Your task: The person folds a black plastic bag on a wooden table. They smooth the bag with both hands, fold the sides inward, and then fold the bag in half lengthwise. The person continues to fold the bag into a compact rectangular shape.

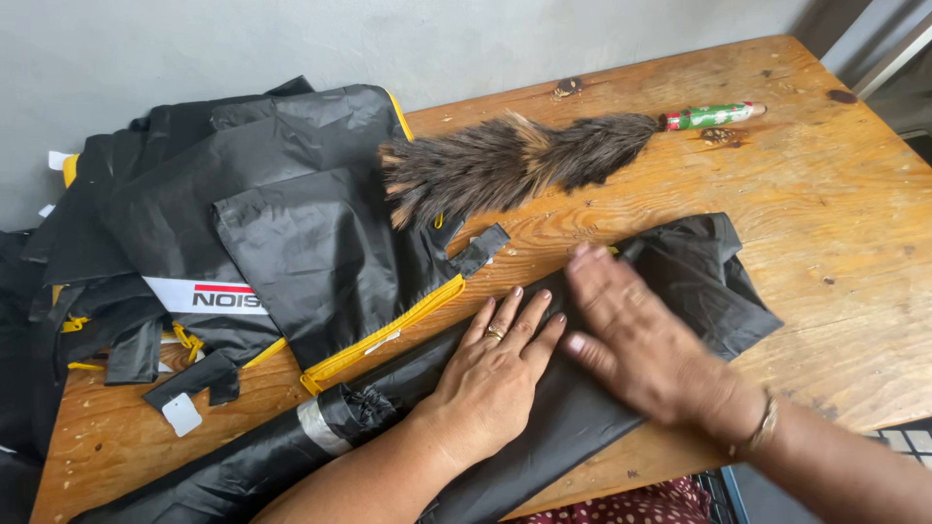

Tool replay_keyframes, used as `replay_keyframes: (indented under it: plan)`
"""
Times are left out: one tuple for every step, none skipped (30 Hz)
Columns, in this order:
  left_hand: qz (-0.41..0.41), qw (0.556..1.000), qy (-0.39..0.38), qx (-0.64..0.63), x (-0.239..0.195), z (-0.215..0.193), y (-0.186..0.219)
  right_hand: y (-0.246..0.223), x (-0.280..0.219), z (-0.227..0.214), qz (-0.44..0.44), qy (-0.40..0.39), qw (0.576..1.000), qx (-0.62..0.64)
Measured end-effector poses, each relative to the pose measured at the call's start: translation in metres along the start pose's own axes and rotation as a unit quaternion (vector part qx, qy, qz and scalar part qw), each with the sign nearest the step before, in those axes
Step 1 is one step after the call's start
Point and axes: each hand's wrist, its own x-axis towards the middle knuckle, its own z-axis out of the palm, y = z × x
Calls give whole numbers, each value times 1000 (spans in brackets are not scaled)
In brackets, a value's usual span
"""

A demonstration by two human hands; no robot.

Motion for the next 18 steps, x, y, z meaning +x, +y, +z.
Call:
replay_keyframes:
  plan:
    - [1,1000,1,1,-1,0,-1,15,-1,2,0,1,1000,-1]
    - [3,1000,-1,4,-1,0,-1,30,-3,4,43,-23,999,-5]
    - [5,1000,-2,7,-1,0,0,46,-6,5,87,-47,995,-10]
    - [7,1000,0,7,-1,0,1,39,-6,3,88,-46,995,-12]
    - [7,1000,6,7,-1,-2,2,32,-5,1,108,-28,992,-64]
    - [7,1000,13,8,-1,-3,2,26,-3,-1,128,-10,985,-116]
    - [6,1000,15,9,1,-7,3,1,-2,-12,126,-9,985,-117]
    - [4,1000,25,-12,3,-9,3,-23,-2,-21,74,4,995,-74]
    - [2,999,30,-35,2,-11,5,-49,-3,-29,24,16,999,-27]
    - [2,999,27,-36,0,-8,5,-62,-9,-23,26,15,999,-25]
    - [4,999,24,-42,0,-6,3,-73,-13,-18,-20,11,1000,-10]
    - [6,999,21,-47,0,-5,2,-84,-17,-14,-65,7,998,4]
    - [9,999,20,-46,1,-7,1,-70,-17,-10,-63,9,998,4]
    - [15,999,21,-40,1,-9,1,-57,-16,-7,-48,-1,998,-38]
    - [19,999,21,-35,0,-11,1,-45,-16,-3,-35,-12,996,-77]
    - [19,999,20,-35,0,-9,1,-24,-16,-2,-34,-12,996,-76]
    - [21,999,14,-22,0,-8,-1,-5,-17,-2,10,-10,1000,-27]
    - [24,1000,8,-9,-1,-7,-1,13,-19,-1,53,-8,998,24]
